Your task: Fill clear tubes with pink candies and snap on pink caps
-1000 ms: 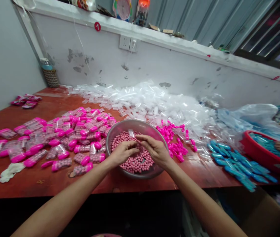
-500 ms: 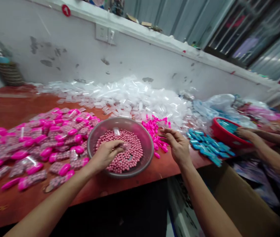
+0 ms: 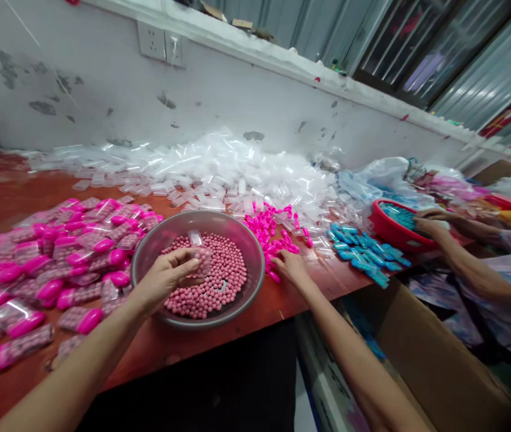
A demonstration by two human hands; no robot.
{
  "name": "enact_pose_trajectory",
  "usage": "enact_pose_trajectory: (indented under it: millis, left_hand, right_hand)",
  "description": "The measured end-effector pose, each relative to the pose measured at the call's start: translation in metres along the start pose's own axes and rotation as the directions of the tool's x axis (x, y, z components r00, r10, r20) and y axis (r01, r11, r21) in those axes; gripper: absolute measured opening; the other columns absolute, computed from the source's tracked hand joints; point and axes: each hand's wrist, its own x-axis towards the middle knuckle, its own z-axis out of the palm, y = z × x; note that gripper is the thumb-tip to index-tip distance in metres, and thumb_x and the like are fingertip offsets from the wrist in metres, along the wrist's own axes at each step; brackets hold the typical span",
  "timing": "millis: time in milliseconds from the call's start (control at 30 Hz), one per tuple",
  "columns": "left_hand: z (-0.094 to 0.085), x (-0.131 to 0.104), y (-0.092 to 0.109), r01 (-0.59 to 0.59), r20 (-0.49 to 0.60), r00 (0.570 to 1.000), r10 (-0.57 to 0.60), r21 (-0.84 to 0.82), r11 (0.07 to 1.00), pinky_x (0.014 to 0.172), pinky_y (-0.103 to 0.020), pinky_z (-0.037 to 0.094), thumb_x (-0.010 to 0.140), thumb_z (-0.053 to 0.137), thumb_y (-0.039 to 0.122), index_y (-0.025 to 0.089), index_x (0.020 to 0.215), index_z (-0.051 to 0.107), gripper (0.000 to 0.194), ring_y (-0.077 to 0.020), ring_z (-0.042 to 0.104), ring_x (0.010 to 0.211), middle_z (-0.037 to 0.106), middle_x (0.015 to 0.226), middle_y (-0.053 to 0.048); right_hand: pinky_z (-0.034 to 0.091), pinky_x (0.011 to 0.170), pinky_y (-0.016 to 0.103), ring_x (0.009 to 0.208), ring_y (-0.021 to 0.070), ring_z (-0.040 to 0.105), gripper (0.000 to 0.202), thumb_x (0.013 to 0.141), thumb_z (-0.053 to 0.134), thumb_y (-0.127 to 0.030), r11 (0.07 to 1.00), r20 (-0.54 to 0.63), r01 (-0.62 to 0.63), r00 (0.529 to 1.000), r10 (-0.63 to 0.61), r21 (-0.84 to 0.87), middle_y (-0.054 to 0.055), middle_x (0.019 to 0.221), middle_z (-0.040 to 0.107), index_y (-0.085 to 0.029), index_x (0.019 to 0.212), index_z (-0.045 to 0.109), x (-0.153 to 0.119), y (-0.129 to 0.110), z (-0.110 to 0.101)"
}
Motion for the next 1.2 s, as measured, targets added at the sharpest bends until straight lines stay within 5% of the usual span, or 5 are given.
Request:
enact_pose_trajectory:
  millis: [400,567,767,933,1200]
  left_hand:
    - [-0.001,-0.002,0.007,0.111,0.004,0.993,-0.116,-0.316,0.942,0.06,-0.032,0.052,0.079,0.038,0.051,0.01,0.084,0.059,0.046,-0.0125,0.058,0.059,0.06,0.069,-0.006]
    - [0.0,-0.006,0.004,0.014,0.052,0.999,-0.005,-0.167,0.986,0.062,-0.028,0.049,0.066,0.063,0.04,0.01,0.084,0.061,0.035,-0.0115,0.056,0.063,0.061,0.073,-0.006]
    - [0.002,-0.01,0.003,-0.08,0.112,0.99,0.087,-0.059,0.995,0.059,-0.022,0.041,0.06,0.069,0.025,0.009,0.08,0.062,0.027,-0.0074,0.05,0.059,0.056,0.069,-0.001]
    - [0.002,-0.013,0.001,-0.255,0.167,0.958,0.235,0.106,0.961,0.054,-0.019,0.037,0.067,0.061,0.023,0.009,0.079,0.062,0.019,-0.0072,0.046,0.056,0.053,0.063,0.001]
    - [0.001,-0.02,-0.003,-0.429,0.151,0.9,0.408,0.463,0.775,0.067,-0.021,0.042,0.072,0.054,0.02,0.014,0.082,0.066,0.017,-0.014,0.057,0.071,0.064,0.073,-0.001]
  right_hand:
    - [0.039,0.062,0.031,0.075,0.0251,0.059,0.017,0.07,0.047,-0.021,0.957,0.117,0.018,0.993,0.017,-0.29,0.016,0.082,0.063,-0.014,0.074,0.061,0.012,0.005,-0.045]
    - [0.043,0.07,0.033,0.081,0.0235,0.058,0.025,0.072,0.05,-0.031,0.987,-0.076,0.13,0.99,-0.123,0.098,0.011,0.087,0.063,-0.016,0.088,0.061,-0.003,-0.028,-0.077]
    - [0.045,0.076,0.03,0.085,0.0175,0.058,0.031,0.075,0.053,-0.033,0.638,-0.183,0.402,0.906,-0.382,0.656,0.004,0.095,0.062,-0.02,0.104,0.054,-0.039,-0.123,-0.093]
    - [0.045,0.073,0.028,0.083,0.016,0.056,0.025,0.078,0.052,-0.026,0.594,-0.179,0.596,0.771,-0.61,0.541,0.004,0.092,0.061,-0.021,0.102,0.055,-0.051,-0.168,-0.096]
    - [0.043,0.069,0.026,0.078,0.015,0.054,0.019,0.081,0.046,-0.02,0.604,-0.123,0.71,0.679,-0.724,0.363,0.004,0.084,0.057,-0.02,0.099,0.054,-0.057,-0.173,-0.089]
